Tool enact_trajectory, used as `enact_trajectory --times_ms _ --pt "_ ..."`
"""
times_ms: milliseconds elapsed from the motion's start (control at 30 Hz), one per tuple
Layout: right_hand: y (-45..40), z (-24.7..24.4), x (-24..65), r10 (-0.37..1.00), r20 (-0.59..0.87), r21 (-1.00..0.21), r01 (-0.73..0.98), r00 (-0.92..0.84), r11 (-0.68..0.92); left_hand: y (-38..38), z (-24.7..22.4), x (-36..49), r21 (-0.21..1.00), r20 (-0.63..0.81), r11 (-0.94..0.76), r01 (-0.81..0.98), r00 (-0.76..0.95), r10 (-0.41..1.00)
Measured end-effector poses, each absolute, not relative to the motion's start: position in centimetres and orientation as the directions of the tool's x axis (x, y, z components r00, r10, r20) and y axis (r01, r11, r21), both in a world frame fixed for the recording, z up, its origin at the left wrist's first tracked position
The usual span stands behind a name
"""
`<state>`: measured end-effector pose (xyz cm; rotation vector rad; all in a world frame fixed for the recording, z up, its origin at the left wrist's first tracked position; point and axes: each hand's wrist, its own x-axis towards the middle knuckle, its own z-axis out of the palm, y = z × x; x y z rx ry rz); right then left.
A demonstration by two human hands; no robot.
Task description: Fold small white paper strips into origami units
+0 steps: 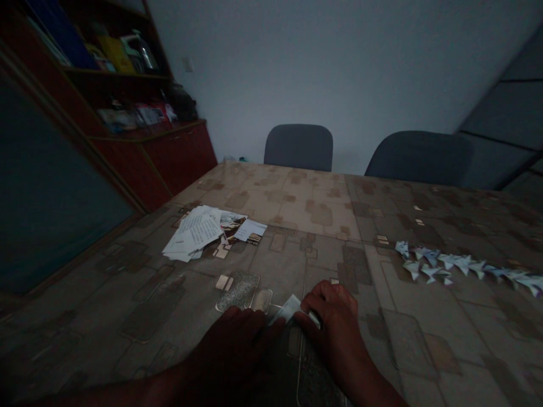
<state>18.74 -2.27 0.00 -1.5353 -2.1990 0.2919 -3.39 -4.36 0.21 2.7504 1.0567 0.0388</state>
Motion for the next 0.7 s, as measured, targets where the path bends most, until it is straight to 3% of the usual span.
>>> enact_trajectory --times_ms 700 --pt "-3.1 0.0 18.6 0.95 0.232 -0.46 0.837 -0.209 0.297 -4.0 0.6 -3.2 0.176 -0.123 -0.719 0.672 0.74 0.661"
